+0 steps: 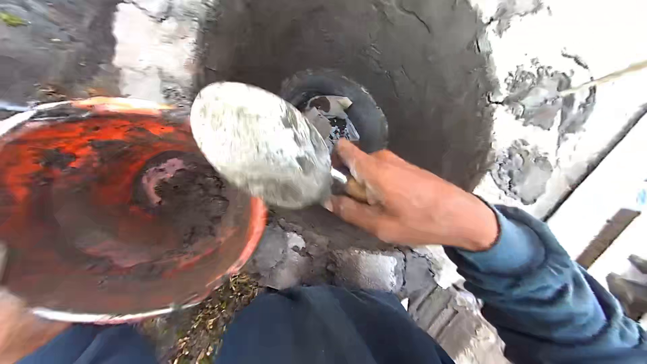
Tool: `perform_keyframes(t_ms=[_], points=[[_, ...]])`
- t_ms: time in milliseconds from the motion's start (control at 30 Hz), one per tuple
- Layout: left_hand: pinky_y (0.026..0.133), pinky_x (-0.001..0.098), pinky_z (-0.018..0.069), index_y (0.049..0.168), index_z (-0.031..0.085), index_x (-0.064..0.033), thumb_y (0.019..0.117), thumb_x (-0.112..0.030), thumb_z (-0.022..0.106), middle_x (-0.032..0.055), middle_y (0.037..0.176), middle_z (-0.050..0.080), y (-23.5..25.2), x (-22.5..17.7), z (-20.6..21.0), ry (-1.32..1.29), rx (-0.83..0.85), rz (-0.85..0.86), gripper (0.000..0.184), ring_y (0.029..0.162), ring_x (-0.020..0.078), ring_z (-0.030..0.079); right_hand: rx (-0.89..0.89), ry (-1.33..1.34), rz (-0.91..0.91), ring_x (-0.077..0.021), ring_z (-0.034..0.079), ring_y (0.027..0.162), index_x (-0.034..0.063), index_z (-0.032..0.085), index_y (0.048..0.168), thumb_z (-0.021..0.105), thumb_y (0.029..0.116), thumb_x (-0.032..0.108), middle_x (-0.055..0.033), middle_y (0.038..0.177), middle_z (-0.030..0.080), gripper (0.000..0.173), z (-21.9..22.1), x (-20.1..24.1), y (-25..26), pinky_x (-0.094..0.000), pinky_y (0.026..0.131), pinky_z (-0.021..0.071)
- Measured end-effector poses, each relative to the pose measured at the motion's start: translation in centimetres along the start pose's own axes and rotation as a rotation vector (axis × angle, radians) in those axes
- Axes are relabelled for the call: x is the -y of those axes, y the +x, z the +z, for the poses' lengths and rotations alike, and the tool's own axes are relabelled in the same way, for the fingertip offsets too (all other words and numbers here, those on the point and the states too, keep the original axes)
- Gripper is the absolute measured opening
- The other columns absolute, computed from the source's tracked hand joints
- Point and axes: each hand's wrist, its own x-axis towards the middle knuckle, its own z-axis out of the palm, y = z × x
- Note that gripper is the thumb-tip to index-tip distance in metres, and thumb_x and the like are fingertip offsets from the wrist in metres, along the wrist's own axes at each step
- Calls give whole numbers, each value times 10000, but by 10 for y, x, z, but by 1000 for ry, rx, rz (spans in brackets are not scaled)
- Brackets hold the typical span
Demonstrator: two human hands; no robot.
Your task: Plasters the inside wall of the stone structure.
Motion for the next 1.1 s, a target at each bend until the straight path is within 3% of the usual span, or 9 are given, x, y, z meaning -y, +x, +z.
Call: perform_keyframes(t_ms=[67,200,400,600,700,800,933,1033,1100], points=[[996,328,554,1331,555,-45,1052,-252,474,1,1194,698,-7,12,-14,23,72,42,357,1111,112,669,81,22,-91,-26,553,583,155,626,1063,615,993,307,84,683,559,167,11,11,-1,-240,508,484],[911,301,599,1224,635,-97,1024,-266,559,-66,1061,733,-33,3,18,-39,-126,58,273,997,63,700,254,-272,32,-240,639,709,97,589,1104,581,1013,353,-60,818,607,271,33,36,19,-462,610,546],[1030,298,533,1248,638,6,1010,-185,552,16,1242,698,-56,7,34,-88,-204,121,318,1174,82,641,647,-386,131,-411,685,852,9,617,1137,423,1100,394,-197,854,650,433,67,98,28,-597,730,541],[1123,313,466,1244,646,79,1005,-237,580,131,1384,631,-75,12,41,-72,-149,215,402,1327,167,567,851,-603,209,-515,620,1147,-107,598,1209,488,1092,280,-339,1186,624,419,108,100,94,-688,915,495],[1103,292,481,1209,660,81,999,-224,585,122,1336,660,-70,17,33,-85,-151,240,378,1293,146,591,661,-541,196,-467,662,1032,-81,648,1126,439,1110,314,-295,1040,666,447,83,113,109,-650,871,510],[1161,372,437,1244,671,42,1012,-260,577,131,1426,603,-74,20,30,-83,-65,273,392,1376,230,526,513,-397,314,-322,642,716,-50,654,1013,387,1130,354,-195,798,626,498,78,106,129,-516,693,538],[1182,414,414,1251,682,23,1020,-287,571,123,1421,610,-73,24,30,-148,-7,306,402,1391,263,508,693,-225,529,-141,536,564,0,587,1185,365,1136,366,-72,771,550,431,104,89,134,-306,552,495],[1050,271,508,1124,714,-15,997,-244,595,4,1209,726,-69,27,23,-187,-138,251,287,1197,79,636,771,-120,600,-128,535,536,35,541,1177,346,1139,379,-50,772,539,397,125,101,123,-293,509,492],[1043,255,510,1126,705,23,990,-211,589,29,1205,728,-64,26,18,-182,-119,239,295,1188,71,641,812,-54,556,-127,515,487,52,542,1101,334,1136,421,-39,707,524,425,128,105,114,-294,463,478]])
